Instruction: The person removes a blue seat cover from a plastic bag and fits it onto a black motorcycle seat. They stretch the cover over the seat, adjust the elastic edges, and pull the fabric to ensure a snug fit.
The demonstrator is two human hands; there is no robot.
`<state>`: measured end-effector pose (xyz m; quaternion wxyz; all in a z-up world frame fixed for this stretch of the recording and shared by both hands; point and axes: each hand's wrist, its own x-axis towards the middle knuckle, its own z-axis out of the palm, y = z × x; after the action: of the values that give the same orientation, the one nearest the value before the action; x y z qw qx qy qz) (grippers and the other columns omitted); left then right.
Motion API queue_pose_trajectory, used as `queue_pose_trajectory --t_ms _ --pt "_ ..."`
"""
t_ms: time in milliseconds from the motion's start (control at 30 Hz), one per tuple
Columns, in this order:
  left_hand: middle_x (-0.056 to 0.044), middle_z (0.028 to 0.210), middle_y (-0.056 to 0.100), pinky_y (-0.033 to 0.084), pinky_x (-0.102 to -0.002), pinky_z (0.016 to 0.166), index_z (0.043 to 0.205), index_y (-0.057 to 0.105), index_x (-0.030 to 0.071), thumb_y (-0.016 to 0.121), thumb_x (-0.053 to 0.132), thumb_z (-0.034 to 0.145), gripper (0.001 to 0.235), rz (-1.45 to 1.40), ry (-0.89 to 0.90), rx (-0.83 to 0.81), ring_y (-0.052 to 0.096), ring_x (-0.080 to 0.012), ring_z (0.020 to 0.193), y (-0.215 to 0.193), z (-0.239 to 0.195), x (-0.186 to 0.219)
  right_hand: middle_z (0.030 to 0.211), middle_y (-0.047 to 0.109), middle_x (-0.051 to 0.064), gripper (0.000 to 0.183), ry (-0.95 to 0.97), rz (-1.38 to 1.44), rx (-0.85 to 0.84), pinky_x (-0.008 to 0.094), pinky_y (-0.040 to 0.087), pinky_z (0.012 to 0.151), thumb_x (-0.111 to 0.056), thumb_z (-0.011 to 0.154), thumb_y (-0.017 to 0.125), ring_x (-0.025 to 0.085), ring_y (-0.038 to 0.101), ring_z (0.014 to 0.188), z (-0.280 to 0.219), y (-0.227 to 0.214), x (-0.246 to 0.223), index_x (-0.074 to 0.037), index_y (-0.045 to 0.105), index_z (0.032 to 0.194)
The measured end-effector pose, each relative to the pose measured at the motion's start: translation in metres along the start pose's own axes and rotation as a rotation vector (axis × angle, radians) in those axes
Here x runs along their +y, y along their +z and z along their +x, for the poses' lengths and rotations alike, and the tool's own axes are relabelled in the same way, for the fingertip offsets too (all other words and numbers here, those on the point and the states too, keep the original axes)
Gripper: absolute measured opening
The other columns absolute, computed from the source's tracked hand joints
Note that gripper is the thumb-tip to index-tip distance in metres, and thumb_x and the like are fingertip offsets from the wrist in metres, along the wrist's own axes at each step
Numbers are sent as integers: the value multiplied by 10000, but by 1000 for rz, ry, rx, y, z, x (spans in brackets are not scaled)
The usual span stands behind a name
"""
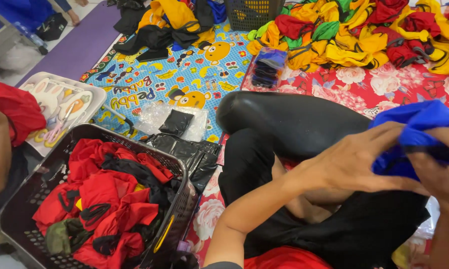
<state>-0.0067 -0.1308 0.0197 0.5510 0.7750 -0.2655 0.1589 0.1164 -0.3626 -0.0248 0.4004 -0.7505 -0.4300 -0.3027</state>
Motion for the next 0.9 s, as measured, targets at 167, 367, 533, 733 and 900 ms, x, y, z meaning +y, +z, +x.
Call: queue_pose_trajectory --t_ms 167,367,533,733,900 --pt "34 1264 706 654 -265 1007 1311 624 161 763 248 981 369 84 183 297 732 -130 970 -35 -6 -21 1126 616 202 209 130 37 58 406 459 998 41 1329 835 291 577 990 22 47 -7 116 646 1280" --pt "77 992 690 532 -252 819 1115 710 266 717 24 933 302 472 218 786 589 -81 732 -136 1 9 1229 586 354 237 -159 47 79 481 457 1032 295 1293 799 427 566 1093 80 66 -53 213 586 1357" --pt "67 845 622 446 -228 598 988 745 254 710 30 859 261 687 249 1052 488 -48 538 -213 15 23 1286 690 220 389 -375 -586 -16 497 530 1012 -41 992 825 414 664 1168 75 73 -17 28 712 1357" --pt "34 659 604 412 -341 630 691 612 127 729 75 770 151 1032 305 1101 510 -153 616 -301 9 7 1355 677 161 414 -487 -643 -302 462 562 837 -43 984 721 353 705 1042 45 48 30 -194 627 1357" --pt "18 851 673 451 -239 564 900 804 156 729 -31 769 240 870 247 997 562 -70 616 -302 0 -10 1306 629 131 510 -482 -742 -387 408 547 813 75 827 674 314 684 946 56 30 19 -204 580 1243"
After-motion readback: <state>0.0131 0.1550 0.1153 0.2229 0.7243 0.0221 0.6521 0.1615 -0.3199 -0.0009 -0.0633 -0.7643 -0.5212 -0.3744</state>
